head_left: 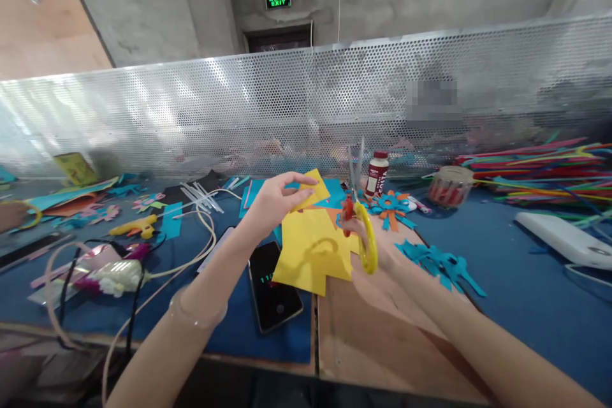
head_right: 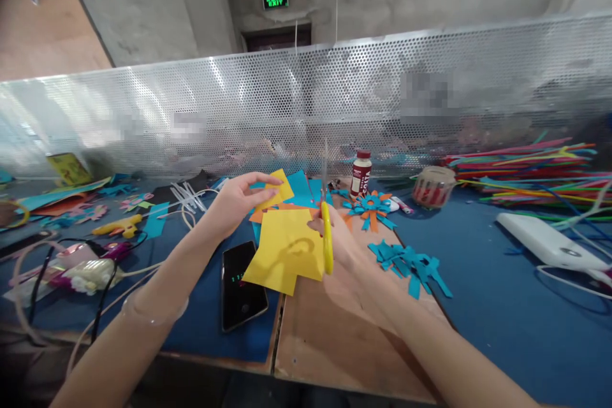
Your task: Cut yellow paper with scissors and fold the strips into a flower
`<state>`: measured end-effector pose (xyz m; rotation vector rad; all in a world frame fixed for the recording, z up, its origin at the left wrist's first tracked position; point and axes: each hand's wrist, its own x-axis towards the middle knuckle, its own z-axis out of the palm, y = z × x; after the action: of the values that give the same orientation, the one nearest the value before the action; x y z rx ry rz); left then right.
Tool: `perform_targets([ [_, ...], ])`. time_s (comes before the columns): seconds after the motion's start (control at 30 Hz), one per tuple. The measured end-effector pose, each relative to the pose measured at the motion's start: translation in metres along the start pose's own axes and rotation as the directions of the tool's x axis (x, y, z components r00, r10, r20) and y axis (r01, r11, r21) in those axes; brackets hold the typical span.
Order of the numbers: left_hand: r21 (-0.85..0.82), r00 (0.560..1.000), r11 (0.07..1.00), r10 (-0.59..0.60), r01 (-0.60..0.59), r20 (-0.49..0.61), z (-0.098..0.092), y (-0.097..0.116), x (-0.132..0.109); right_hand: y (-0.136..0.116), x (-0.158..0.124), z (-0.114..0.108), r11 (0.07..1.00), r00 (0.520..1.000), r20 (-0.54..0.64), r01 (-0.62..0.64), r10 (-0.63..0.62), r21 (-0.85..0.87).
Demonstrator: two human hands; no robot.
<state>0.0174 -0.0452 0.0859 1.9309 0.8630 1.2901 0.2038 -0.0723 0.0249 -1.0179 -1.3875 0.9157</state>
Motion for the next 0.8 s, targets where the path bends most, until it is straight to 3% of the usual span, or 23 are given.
perform_targets([
  [0.17,0.006,0.997,0.998,0.062,-0.062,-0.054,-0.003,-0.023,0.018,0.0,0.001,0.007,0.999,0.994,0.1,-0.048,0.049,-0.012],
  [0.27,-0.052,0.987,0.99,0.127,-0.133,-0.1,0.0,-0.03,0.022,-0.002,-0.006,0.007,0.99,0.988,0.102,-0.104,0.114,-0.1],
  [0.37,-0.094,0.972,0.978,0.167,-0.184,-0.168,0.0,-0.03,0.025,0.001,-0.011,0.006,0.984,0.983,0.113,-0.13,0.144,-0.122],
  [0.5,-0.082,0.964,0.978,0.171,-0.19,-0.203,0.002,-0.021,0.031,0.01,-0.012,0.006,0.997,0.965,0.256,-0.072,0.062,0.029],
  [0.63,-0.037,0.972,0.985,0.159,-0.168,-0.176,0.006,-0.01,0.034,0.011,-0.015,0.007,0.996,0.955,0.295,-0.055,0.031,0.074],
  [0.8,0.032,0.984,0.986,0.164,-0.162,-0.066,0.013,-0.007,0.032,0.011,-0.016,0.008,0.991,0.954,0.299,-0.068,0.029,0.119],
])
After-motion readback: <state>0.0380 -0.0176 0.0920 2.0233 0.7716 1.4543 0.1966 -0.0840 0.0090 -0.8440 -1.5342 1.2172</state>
